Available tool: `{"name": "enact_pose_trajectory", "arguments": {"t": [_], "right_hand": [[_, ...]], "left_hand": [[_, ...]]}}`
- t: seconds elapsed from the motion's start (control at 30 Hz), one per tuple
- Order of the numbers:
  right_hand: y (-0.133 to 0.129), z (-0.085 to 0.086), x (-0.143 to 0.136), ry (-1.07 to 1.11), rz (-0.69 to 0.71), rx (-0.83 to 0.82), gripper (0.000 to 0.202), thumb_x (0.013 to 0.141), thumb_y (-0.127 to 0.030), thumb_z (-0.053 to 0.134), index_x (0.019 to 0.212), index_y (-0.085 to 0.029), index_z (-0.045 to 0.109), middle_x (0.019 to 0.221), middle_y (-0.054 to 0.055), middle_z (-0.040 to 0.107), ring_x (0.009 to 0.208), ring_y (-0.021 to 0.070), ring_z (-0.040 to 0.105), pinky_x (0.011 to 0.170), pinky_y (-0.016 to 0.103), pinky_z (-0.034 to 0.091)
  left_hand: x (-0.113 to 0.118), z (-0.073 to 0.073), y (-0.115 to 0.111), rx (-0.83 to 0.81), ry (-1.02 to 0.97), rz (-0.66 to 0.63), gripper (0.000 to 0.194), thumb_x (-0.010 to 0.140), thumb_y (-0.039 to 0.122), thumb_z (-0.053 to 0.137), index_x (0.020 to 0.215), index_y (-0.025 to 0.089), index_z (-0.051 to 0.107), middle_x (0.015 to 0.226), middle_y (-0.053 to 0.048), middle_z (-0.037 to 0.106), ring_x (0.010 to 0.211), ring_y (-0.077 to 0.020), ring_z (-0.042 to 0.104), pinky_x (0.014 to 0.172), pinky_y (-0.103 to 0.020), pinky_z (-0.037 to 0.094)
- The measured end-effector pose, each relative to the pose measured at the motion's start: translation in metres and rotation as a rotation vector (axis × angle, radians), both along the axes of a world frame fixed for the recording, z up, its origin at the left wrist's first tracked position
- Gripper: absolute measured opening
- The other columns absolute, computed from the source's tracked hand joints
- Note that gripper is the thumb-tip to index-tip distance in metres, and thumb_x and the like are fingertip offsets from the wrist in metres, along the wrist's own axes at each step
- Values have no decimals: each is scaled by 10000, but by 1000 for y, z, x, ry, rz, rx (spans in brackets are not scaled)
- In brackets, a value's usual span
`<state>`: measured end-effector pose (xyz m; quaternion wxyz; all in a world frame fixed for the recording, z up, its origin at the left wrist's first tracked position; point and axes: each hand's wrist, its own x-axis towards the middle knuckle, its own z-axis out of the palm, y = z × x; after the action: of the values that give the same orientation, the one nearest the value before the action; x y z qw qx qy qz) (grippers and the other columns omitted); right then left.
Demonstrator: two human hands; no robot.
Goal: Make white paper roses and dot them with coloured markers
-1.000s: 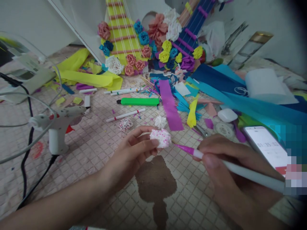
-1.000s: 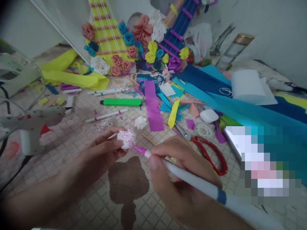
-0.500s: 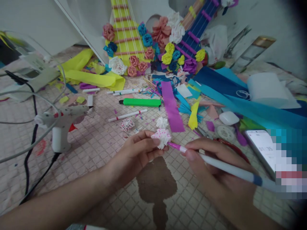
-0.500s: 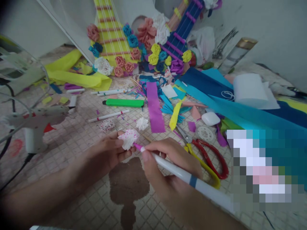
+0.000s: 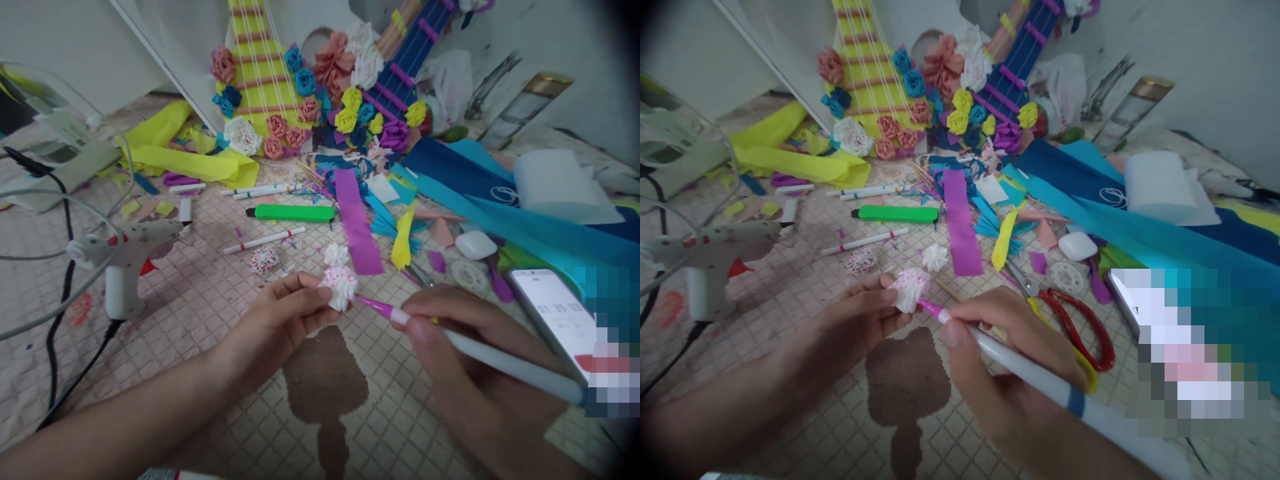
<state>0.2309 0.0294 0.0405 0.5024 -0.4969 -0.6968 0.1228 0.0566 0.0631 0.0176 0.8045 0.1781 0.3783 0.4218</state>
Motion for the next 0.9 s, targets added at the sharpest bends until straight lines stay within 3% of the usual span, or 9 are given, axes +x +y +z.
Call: {"name": "enact_pose_trajectory", "arguments": {"t": [0.2, 0.9], "right_hand": [[1, -1, 0, -57, 33, -38, 106, 761, -137, 608, 806, -233, 611, 681, -15, 637, 545, 116, 570, 449, 233, 468], [1, -3, 4, -15, -46, -50, 68, 781, -164, 625, 809, -226, 621, 692, -33, 624, 550, 82, 542, 475, 196, 462]], "left_hand": [[0, 1, 0, -8, -22, 4, 121, 645, 121, 741, 690, 138, 630, 670, 26, 641, 645, -75, 625, 697, -187, 539], [0, 0, 0, 51, -4, -22, 134, 644, 130, 745, 665, 129, 612, 664, 20, 646, 636, -73, 626, 662, -167, 516]]}}
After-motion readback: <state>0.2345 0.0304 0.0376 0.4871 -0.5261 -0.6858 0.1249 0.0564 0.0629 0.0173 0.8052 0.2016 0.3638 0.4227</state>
